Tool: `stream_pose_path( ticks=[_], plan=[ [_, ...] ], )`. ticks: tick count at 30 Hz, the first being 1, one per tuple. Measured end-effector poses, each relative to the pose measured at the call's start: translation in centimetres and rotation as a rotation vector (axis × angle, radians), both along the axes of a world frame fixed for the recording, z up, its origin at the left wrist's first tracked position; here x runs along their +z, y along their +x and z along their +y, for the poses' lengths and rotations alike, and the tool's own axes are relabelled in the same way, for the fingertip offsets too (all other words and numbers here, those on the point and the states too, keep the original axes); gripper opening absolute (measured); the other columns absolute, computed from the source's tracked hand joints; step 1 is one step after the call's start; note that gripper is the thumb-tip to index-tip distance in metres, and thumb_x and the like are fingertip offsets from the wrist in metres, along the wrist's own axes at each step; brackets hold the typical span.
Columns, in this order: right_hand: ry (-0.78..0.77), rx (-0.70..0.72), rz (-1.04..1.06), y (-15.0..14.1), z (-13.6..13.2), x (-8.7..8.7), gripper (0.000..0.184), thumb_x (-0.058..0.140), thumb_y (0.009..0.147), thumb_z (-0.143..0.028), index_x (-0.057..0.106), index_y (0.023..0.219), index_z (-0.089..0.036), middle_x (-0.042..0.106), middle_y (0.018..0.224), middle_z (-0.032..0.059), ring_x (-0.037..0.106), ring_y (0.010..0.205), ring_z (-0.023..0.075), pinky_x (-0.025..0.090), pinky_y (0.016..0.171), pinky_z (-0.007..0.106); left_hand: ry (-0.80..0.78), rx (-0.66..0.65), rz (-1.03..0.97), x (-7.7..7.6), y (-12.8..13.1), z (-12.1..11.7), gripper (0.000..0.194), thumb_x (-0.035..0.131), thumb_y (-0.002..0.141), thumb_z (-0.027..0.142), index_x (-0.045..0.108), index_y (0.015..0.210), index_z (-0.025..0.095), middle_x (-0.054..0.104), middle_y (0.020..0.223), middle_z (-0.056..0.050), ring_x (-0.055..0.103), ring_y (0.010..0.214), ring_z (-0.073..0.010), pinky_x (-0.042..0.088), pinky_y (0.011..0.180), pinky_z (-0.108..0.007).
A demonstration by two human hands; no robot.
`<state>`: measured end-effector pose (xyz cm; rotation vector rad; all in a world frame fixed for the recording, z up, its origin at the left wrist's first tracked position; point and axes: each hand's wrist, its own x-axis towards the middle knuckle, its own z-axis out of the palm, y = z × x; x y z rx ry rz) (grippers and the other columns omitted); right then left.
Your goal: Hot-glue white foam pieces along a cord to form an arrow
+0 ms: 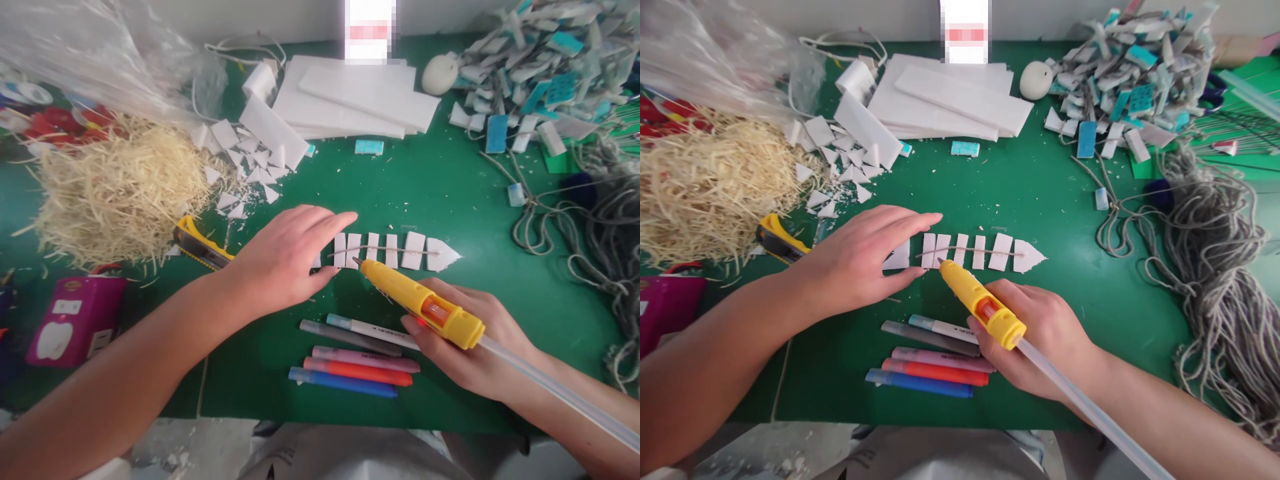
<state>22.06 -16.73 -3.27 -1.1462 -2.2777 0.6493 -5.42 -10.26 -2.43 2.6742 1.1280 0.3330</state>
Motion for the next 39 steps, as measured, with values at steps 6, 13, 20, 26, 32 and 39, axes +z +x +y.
stream_pose_path(
  ticks=[6, 13, 20, 26, 32, 39],
  plan=[
    [-0.012, 0.000, 0.022, 0.2, -0.1, 0.1, 0.015, 0.050, 0.102, -0.021, 0.042, 0.090, -0.025, 0.045, 0.068, -0.0078, 0.036, 0.049, 0.0083, 0.032, 0.047, 0.024, 0.011, 0.100, 0.155, 1.1, -1.5, -0.8, 0.068, 0.071, 0.090, 0.023, 0.050, 0.153, 0.009, 0.070, 0.133, -0.015, 0.067, 0.122, -0.0311, 0.056, 0.108, -0.045],
    [-0.023, 0.001, 0.018, 0.1, -0.1, 0.1, 0.013, 0.051, 0.102, -0.021, 0.043, 0.092, -0.025, 0.047, 0.069, -0.0075, 0.038, 0.049, 0.0080, 0.033, 0.048, 0.023, 0.012, 0.089, 0.107, 0.7, -1.1, -1.0, 0.053, 0.059, 0.097, 0.020, 0.054, 0.149, 0.009, 0.072, 0.126, -0.013, 0.069, 0.115, -0.0275, 0.059, 0.100, -0.040],
    [-0.050, 0.004, 0.041, 0.0, -0.1, 0.4, 0.014, 0.053, 0.099, -0.019, 0.045, 0.089, -0.025, 0.047, 0.067, -0.0066, 0.037, 0.047, 0.0087, 0.033, 0.045, 0.024, 0.064, 0.067, -0.072, 0.3, -0.3, -0.8, 0.015, 0.056, 0.098, 0.018, 0.069, 0.104, 0.015, 0.072, 0.118, -0.013, 0.069, 0.114, -0.0252, 0.060, 0.098, -0.038],
    [-0.052, 0.001, 0.021, -0.1, 0.0, 0.6, 0.014, 0.052, 0.099, -0.019, 0.045, 0.088, -0.025, 0.050, 0.067, -0.0051, 0.042, 0.047, 0.0103, 0.034, 0.046, 0.026, 0.096, 0.070, -0.082, -0.6, -0.1, -0.2, 0.020, 0.052, 0.096, 0.015, 0.069, 0.085, 0.018, 0.075, 0.104, -0.009, 0.071, 0.100, -0.0224, 0.060, 0.086, -0.036],
    [-0.034, 0.004, 0.023, 0.0, 0.0, 0.6, 0.015, 0.053, 0.099, -0.019, 0.044, 0.089, -0.025, 0.049, 0.067, -0.0063, 0.041, 0.047, 0.0094, 0.035, 0.046, 0.024, 0.105, 0.044, -0.075, -0.4, 0.5, -0.1, 0.026, 0.049, 0.097, 0.011, 0.070, 0.082, 0.017, 0.076, 0.097, -0.008, 0.068, 0.092, -0.0207, 0.058, 0.080, -0.035],
    [-0.045, -0.003, 0.030, 0.0, 0.0, 0.5, 0.015, 0.052, 0.099, -0.019, 0.044, 0.087, -0.025, 0.048, 0.066, -0.0057, 0.040, 0.047, 0.0094, 0.034, 0.046, 0.024, 0.153, 0.061, -0.040, 0.3, 0.7, -0.3, 0.027, 0.048, 0.098, 0.013, 0.068, 0.081, 0.019, 0.076, 0.098, -0.007, 0.071, 0.094, -0.0216, 0.059, 0.084, -0.037]
  ],
)
